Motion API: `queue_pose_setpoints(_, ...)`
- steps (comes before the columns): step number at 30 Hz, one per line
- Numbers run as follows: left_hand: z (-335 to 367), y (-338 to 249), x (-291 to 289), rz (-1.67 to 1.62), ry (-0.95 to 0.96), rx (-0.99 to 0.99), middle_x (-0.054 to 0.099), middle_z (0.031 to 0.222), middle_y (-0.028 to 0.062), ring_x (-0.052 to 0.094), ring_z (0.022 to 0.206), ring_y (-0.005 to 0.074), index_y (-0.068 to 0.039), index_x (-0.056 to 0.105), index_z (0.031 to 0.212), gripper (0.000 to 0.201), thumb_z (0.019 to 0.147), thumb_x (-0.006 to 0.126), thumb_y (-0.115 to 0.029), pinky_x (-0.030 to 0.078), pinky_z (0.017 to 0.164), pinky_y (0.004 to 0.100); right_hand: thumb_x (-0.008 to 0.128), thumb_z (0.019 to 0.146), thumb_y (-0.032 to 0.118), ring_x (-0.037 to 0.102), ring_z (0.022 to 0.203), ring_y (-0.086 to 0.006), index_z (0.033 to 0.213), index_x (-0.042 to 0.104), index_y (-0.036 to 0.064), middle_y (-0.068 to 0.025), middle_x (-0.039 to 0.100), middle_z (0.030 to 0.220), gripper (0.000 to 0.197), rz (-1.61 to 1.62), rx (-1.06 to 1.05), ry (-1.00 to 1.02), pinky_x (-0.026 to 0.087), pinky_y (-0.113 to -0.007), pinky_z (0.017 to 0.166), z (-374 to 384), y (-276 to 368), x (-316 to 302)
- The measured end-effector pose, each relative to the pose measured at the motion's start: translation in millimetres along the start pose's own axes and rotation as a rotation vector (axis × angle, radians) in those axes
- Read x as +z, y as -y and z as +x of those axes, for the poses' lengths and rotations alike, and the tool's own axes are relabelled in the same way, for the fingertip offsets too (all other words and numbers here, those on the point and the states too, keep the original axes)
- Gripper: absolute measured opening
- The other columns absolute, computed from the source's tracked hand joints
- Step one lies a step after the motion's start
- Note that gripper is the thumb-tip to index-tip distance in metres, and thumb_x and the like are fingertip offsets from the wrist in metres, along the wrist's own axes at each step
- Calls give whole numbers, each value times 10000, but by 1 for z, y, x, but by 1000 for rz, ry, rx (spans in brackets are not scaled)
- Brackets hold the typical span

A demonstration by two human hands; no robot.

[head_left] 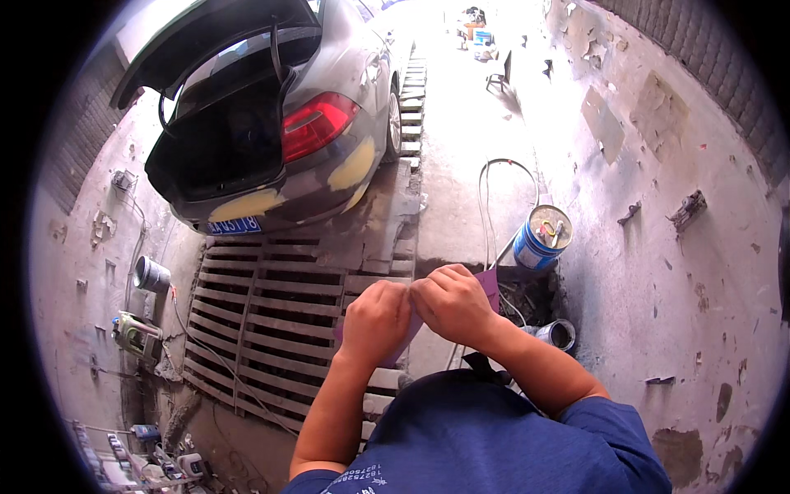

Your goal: The person retrieves a purple sanding sheet from a cluttered storage area and walks to a car with an open trunk. They fold the sandpaper, wet a sanding block with water from a bucket, and proceed to sand a yellow filler patch on the car's rear bumper.

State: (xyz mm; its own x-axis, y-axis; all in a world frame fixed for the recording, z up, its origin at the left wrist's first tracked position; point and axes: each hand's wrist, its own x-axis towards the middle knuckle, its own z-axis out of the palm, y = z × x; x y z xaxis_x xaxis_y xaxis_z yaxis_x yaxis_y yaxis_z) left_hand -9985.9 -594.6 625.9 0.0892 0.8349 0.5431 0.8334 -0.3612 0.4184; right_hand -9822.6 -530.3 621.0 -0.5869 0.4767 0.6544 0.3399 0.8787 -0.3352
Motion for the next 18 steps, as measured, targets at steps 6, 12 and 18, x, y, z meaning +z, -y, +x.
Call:
queue_pose_setpoints(6,5,4,-6,-26,57,57,615,789,125,632,715,329,-27,580,867,74,823,638,-31,518,626,404,653,796,92,645,760,-286,829,632,42,-93,647,781,64,64,17,37,493,-390,777,2,-1,-6)
queue_pose_setpoints(12,10,4,-6,-72,25,89,616,771,124,632,693,329,-27,581,846,103,779,658,-15,514,610,392,653,791,92,648,774,-289,822,630,35,-97,660,804,68,143,28,71,501,-391,763,6,-3,-14)
queue_pose_setpoints(18,10,-1,-6,-242,6,-33,614,720,137,633,650,302,-8,594,804,72,772,658,3,498,602,340,657,772,59,649,764,-287,808,625,32,-96,658,795,55,239,14,27,502,-386,748,5,-7,-11)
